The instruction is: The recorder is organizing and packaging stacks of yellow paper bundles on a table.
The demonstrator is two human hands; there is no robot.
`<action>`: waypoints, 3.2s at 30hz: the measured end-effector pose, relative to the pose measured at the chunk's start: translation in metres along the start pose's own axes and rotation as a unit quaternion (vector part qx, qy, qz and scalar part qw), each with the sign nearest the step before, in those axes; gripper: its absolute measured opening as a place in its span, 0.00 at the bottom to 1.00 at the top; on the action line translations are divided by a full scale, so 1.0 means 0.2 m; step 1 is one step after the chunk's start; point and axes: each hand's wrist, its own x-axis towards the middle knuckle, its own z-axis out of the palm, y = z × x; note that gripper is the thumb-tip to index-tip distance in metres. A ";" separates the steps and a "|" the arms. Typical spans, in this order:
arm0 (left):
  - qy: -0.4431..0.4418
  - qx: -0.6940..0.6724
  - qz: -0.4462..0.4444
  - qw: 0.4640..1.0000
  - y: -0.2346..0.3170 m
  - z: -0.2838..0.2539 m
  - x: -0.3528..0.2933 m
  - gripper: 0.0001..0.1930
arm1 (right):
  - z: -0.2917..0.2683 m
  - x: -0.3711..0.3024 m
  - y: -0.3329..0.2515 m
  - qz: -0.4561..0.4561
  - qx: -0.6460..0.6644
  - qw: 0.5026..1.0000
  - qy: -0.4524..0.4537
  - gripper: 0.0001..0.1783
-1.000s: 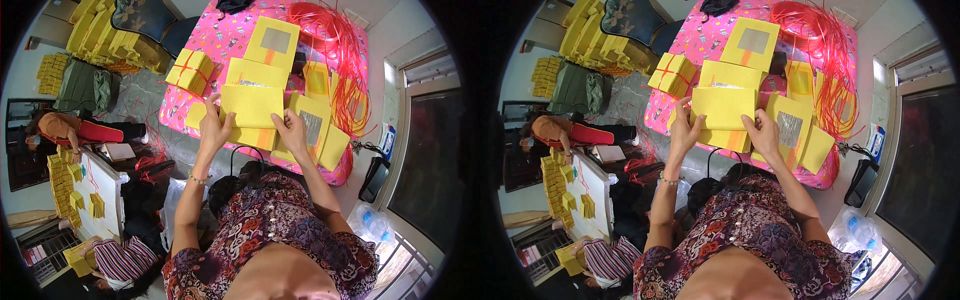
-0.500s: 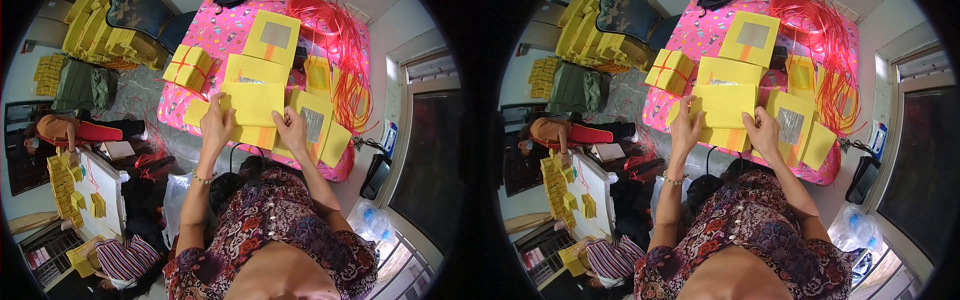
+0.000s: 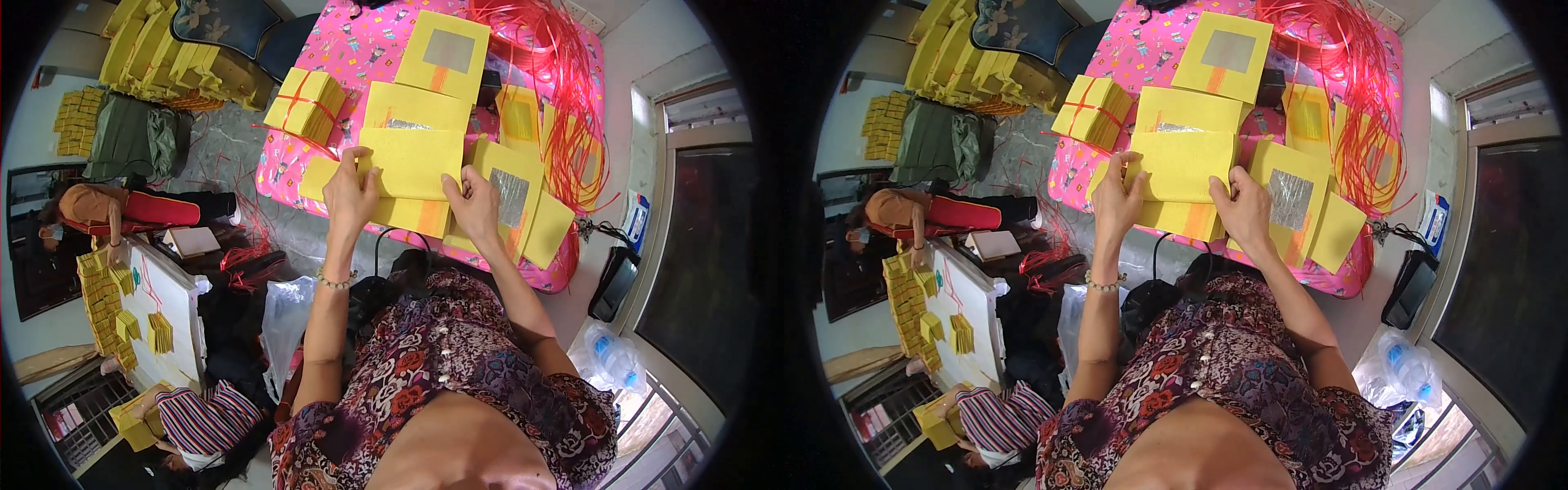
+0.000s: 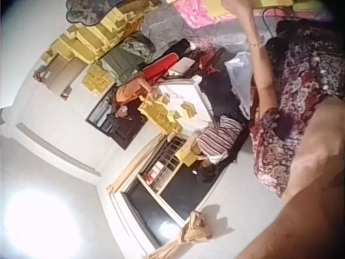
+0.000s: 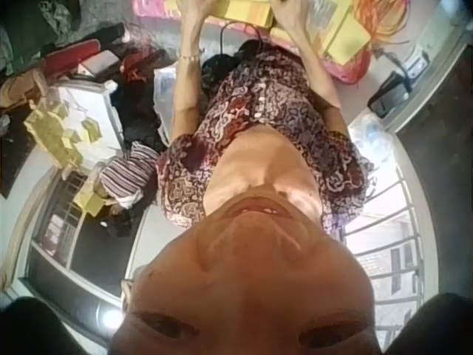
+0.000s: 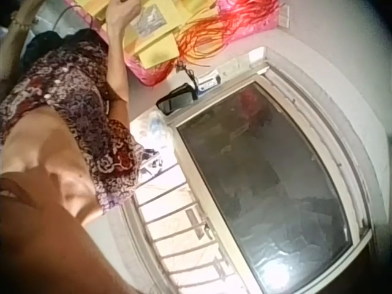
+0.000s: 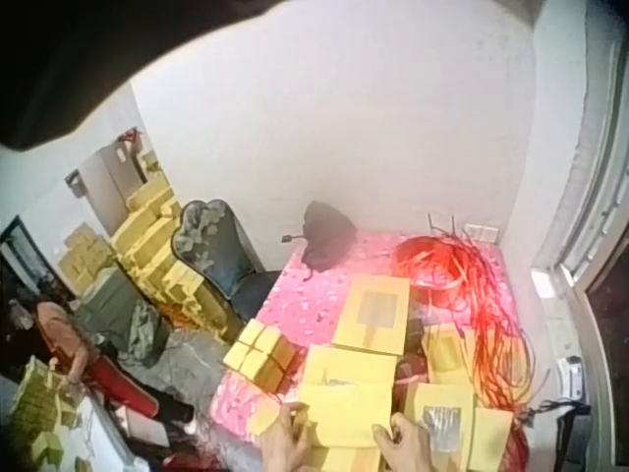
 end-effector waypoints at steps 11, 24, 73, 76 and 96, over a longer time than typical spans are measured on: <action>0.012 0.027 -0.017 0.999 0.01 0.03 0.00 0.15 | -0.01 0.01 -0.01 -0.001 -0.024 1.000 -0.012 0.21; 0.014 0.044 -0.032 0.998 0.03 0.02 0.00 0.15 | -0.01 0.01 -0.01 -0.005 -0.009 1.000 -0.025 0.22; 0.064 0.209 0.213 0.952 0.06 0.10 -0.12 0.24 | -0.02 -0.04 0.11 0.178 0.283 0.928 -0.162 0.19; 0.053 0.200 0.218 0.954 0.06 0.09 -0.12 0.27 | -0.02 -0.05 0.15 0.178 0.309 0.918 -0.173 0.15; 0.031 0.115 0.207 0.971 0.02 0.04 -0.18 0.27 | -0.10 -0.17 0.05 -0.348 -0.205 0.911 -0.085 0.21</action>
